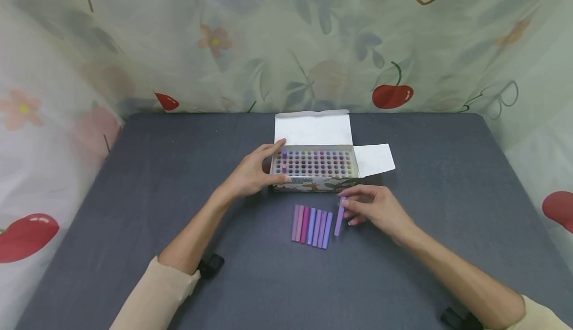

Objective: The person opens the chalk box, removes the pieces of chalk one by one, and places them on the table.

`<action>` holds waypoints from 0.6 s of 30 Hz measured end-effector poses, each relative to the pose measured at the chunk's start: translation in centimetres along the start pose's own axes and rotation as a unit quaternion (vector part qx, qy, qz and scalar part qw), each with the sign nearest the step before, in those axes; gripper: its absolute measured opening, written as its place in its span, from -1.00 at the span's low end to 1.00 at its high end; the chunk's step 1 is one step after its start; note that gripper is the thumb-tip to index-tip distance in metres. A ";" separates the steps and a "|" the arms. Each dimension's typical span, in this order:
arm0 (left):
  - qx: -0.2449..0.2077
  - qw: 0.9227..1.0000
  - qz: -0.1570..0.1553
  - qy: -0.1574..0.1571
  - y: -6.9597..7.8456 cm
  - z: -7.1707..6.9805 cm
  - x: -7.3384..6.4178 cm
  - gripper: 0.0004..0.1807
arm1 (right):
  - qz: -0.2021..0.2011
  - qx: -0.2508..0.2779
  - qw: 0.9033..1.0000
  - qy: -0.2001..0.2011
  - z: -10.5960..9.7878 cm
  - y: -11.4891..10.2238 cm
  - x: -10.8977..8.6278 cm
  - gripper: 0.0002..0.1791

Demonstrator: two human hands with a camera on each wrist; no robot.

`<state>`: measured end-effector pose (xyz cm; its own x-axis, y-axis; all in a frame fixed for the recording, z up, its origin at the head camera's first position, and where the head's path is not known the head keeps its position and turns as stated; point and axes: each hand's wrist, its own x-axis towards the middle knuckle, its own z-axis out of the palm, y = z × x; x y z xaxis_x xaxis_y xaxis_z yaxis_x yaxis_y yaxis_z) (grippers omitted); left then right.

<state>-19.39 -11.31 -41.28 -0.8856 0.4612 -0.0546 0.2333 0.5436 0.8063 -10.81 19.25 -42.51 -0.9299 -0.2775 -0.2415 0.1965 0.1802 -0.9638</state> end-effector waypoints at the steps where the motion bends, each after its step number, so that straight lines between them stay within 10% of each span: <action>1: 0.001 1.000 0.001 0.000 0.0 0.0 0.0 -0.01 | 0.000 0.003 1.000 -0.001 0.0 0.1 0.0 -0.56; 18: -0.014 1.000 0.008 -0.004 0.0 -0.1 -0.1 -0.01 | 0.063 0.019 0.998 0.001 0.5 1.4 -0.1 -0.60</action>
<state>-19.30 -11.45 -41.22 -0.8786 0.4752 -0.0468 0.2359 0.5172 0.8227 -10.28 19.09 -43.87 -0.8975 -0.2527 -0.3614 0.3240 0.1781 -0.9291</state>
